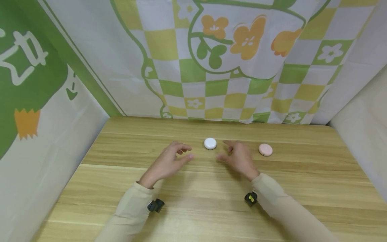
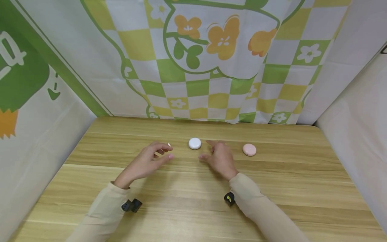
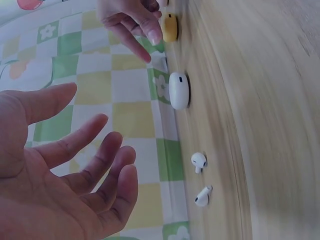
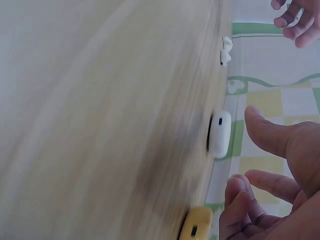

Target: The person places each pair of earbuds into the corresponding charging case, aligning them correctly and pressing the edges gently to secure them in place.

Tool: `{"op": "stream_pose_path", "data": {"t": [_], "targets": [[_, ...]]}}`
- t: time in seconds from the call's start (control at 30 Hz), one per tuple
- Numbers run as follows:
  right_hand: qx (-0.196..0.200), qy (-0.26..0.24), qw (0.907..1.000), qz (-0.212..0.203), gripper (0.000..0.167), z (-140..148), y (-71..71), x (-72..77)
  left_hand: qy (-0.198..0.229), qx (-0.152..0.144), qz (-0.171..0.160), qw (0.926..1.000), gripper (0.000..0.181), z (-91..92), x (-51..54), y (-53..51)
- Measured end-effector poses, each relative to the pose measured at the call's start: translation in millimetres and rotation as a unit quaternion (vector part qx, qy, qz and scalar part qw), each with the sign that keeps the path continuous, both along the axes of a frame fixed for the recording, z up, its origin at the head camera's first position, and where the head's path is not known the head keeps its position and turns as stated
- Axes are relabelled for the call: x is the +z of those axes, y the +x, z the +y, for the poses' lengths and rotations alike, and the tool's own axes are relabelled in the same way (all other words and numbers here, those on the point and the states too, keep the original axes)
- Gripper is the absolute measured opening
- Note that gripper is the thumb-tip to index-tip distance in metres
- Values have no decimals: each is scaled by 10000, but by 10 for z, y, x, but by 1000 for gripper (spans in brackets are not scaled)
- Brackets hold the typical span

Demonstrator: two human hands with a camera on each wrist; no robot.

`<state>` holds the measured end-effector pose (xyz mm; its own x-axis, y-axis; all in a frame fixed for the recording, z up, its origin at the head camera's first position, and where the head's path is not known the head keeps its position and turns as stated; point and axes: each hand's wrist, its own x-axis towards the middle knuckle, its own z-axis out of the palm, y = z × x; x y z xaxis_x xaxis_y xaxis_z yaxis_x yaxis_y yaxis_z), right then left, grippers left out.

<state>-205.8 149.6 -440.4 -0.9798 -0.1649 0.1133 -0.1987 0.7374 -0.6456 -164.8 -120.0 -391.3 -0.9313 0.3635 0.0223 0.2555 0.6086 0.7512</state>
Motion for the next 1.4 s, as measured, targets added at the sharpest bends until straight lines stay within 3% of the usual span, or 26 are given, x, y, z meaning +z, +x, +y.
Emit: {"op": "stream_pose_path", "data": {"t": [0.23,0.57,0.97,1.17,1.4], "targets": [[-20,-137,9997,-212,69,-206,-97,-29,53,49,21,10000,38,-80,-43,-24],[-48,-296,9990,-331,76,-342,-196,-68,174,-100,90,9998,31,-131,-120,-54],[-264,-225,9973,-647,78,-431,-276,-125,203,-144,112,9996,31,-120,-132,-50],[-296,-159,9978,-579,72,-454,-293,-145,201,-138,59,9997,33,-127,-137,-52],[-249,-8,9992,-307,46,-459,-314,-166,233,-151,52,9996,33,-126,-141,-56]]}}
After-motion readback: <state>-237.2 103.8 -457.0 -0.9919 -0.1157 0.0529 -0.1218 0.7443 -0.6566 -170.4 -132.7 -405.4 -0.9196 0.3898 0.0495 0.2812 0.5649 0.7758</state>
